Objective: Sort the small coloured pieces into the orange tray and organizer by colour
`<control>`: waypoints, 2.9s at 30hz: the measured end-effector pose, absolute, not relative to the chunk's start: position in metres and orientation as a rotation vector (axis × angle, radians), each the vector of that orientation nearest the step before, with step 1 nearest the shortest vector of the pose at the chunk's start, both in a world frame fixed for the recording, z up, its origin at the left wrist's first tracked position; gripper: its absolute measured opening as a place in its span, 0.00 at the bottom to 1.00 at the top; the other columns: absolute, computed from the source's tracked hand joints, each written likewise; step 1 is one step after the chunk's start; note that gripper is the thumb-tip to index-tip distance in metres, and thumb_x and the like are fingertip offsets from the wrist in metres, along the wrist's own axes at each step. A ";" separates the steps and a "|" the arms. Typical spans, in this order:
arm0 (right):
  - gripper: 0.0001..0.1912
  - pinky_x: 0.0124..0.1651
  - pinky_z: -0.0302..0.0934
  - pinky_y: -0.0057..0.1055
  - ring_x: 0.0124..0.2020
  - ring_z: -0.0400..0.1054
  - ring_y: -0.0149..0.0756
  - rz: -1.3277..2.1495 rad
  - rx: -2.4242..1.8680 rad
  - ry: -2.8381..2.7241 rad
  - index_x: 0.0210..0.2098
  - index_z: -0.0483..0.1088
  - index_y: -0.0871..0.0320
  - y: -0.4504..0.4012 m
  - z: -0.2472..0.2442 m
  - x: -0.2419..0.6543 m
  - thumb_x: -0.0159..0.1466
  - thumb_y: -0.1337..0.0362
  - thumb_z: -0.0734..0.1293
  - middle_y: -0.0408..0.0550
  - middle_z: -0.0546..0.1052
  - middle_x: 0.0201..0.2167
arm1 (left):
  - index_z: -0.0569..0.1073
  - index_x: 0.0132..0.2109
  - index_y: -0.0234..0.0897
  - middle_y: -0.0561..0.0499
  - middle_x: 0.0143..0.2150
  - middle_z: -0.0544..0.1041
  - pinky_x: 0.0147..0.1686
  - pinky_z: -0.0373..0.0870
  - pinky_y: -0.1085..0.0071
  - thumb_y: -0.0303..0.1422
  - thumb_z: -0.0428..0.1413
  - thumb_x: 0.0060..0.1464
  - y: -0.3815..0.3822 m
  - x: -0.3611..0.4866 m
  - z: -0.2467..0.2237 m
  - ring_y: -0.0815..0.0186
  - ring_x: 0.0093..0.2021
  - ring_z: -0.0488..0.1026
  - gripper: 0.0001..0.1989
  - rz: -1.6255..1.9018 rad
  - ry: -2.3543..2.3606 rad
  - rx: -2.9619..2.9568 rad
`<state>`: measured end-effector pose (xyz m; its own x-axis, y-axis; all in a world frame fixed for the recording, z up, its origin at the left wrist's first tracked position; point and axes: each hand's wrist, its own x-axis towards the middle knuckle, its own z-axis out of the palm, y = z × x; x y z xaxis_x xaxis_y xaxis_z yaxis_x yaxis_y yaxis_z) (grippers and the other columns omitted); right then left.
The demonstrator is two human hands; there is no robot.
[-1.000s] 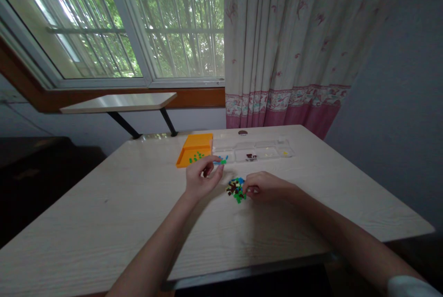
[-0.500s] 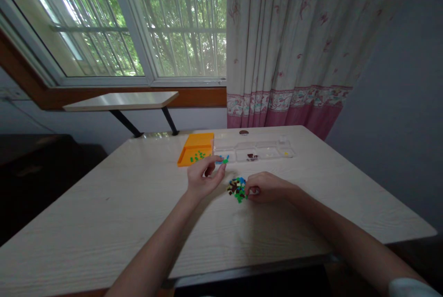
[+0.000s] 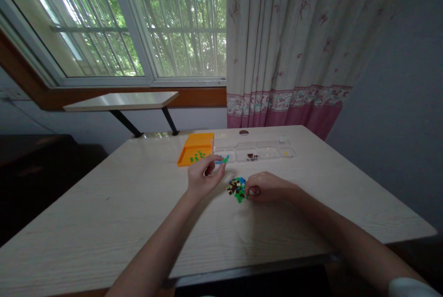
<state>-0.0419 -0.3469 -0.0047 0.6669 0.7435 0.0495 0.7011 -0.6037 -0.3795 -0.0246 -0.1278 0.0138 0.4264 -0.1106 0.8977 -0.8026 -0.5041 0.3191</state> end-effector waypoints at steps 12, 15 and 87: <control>0.08 0.30 0.54 0.21 0.26 0.62 0.26 0.156 -2.428 -1.113 0.29 0.70 0.59 -0.347 -0.010 -0.040 0.50 0.71 0.62 0.42 0.71 0.25 | 0.70 0.32 0.35 0.60 0.16 0.58 0.19 0.54 0.80 0.34 0.52 0.47 -0.115 0.001 -0.002 0.76 0.16 0.56 0.07 0.902 -0.607 2.144; 0.08 0.29 0.54 0.21 0.26 0.62 0.27 0.113 -2.381 -1.021 0.30 0.70 0.60 -0.349 -0.016 -0.036 0.50 0.72 0.62 0.43 0.71 0.25 | 0.71 0.33 0.36 0.58 0.17 0.60 0.20 0.54 0.78 0.37 0.51 0.47 -0.100 0.022 -0.016 0.74 0.18 0.59 0.10 0.835 -0.334 2.267; 0.09 0.26 0.51 0.21 0.24 0.62 0.27 0.064 -2.469 -0.896 0.32 0.71 0.60 -0.357 -0.028 -0.018 0.56 0.63 0.62 0.44 0.72 0.24 | 0.72 0.33 0.34 0.61 0.14 0.59 0.20 0.56 0.82 0.31 0.55 0.47 -0.129 -0.018 0.004 0.78 0.15 0.58 0.05 1.306 -0.724 2.050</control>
<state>-0.0184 -0.3570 -0.0284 0.7814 0.6114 0.1252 0.5875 -0.6531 -0.4779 -0.0177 -0.1291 0.0042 0.3678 -0.1275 0.9211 -0.7137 -0.6737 0.1917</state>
